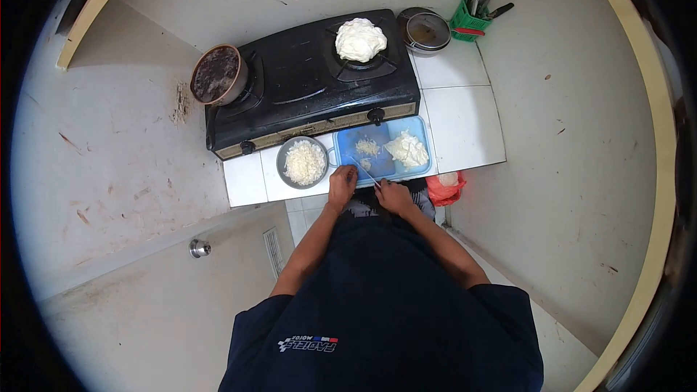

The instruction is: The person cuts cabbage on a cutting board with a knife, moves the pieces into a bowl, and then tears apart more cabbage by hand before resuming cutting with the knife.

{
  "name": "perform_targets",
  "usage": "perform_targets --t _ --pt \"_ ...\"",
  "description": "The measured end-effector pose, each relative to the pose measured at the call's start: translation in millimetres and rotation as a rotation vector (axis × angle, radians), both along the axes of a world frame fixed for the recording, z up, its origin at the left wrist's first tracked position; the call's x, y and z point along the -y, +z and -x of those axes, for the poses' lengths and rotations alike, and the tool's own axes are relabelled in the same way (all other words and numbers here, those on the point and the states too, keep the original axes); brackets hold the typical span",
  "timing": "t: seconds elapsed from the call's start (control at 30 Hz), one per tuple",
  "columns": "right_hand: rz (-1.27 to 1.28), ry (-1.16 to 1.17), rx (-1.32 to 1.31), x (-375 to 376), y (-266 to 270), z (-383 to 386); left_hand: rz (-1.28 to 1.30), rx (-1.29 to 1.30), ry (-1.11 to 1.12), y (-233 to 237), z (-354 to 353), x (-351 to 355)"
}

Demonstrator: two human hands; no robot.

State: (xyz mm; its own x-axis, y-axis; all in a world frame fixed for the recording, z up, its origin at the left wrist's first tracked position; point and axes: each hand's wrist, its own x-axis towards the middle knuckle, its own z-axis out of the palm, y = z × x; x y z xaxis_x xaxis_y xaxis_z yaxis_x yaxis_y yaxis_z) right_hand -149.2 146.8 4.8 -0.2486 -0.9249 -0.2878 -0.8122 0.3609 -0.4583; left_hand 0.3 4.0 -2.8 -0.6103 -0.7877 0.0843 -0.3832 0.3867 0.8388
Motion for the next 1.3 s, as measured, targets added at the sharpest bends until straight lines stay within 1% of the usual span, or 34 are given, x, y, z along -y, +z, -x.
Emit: perform_targets --t 0.1,0.2,0.27,0.4,0.5,0.6,0.67,0.77,0.9,0.97,1.0,1.07,1.23,1.3 --pt "-0.026 -0.05 0.034 -1.8 -0.7 0.8 -0.019 0.018 -0.007 4.6 -0.5 -0.3" --pt "0.052 0.002 0.068 -0.4 -1.1 -1.4 -0.022 0.017 0.001 7.8 0.0 -1.1" --pt "0.019 -0.016 0.067 0.9 6.3 -5.4 -0.027 0.014 -0.004 7.7 -0.3 -1.0" --pt "0.022 -0.02 0.067 3.4 5.9 -8.3 -0.01 -0.006 -0.005 3.2 -0.7 -1.0" --pt "-0.023 -0.007 0.077 10.4 4.7 -10.7 -0.012 -0.017 -0.01 3.7 -1.4 -1.4" --pt "-0.004 -0.018 0.084 18.6 -2.3 -15.4 -0.006 0.034 -0.017 1.3 -2.8 -1.6" --pt "0.065 -0.033 0.079 21.3 -6.2 -17.7 0.01 0.032 -0.023 -3.5 -3.0 -1.7" --pt "0.071 -0.015 0.055 12.2 -7.9 -13.8 0.014 0.015 -0.026 -5.2 -4.2 -1.8" --pt "0.017 -0.013 -0.001 1.1 -2.0 -7.0 0.015 -0.011 -0.034 0.1 -3.4 -1.8" --pt "-0.056 -0.095 0.042 3.4 3.5 -6.6 -0.002 0.0 -0.035 1.5 -3.3 -0.6" --pt "-0.057 -0.095 0.043 2.4 0.5 -6.9 -0.02 0.015 -0.038 1.1 -4.0 -0.9" --pt "0.024 -0.044 0.044 1.1 -5.1 -8.6 -0.018 0.019 -0.038 0.5 -4.5 -0.8" --pt "-0.009 -0.043 0.07 0.0 0.7 -12.3 -0.007 0.056 -0.041 -1.5 -3.8 -0.3" --pt "-0.001 -0.044 0.075 0.5 0.3 -12.6 -0.01 0.007 -0.023 -0.6 -2.7 -1.2"
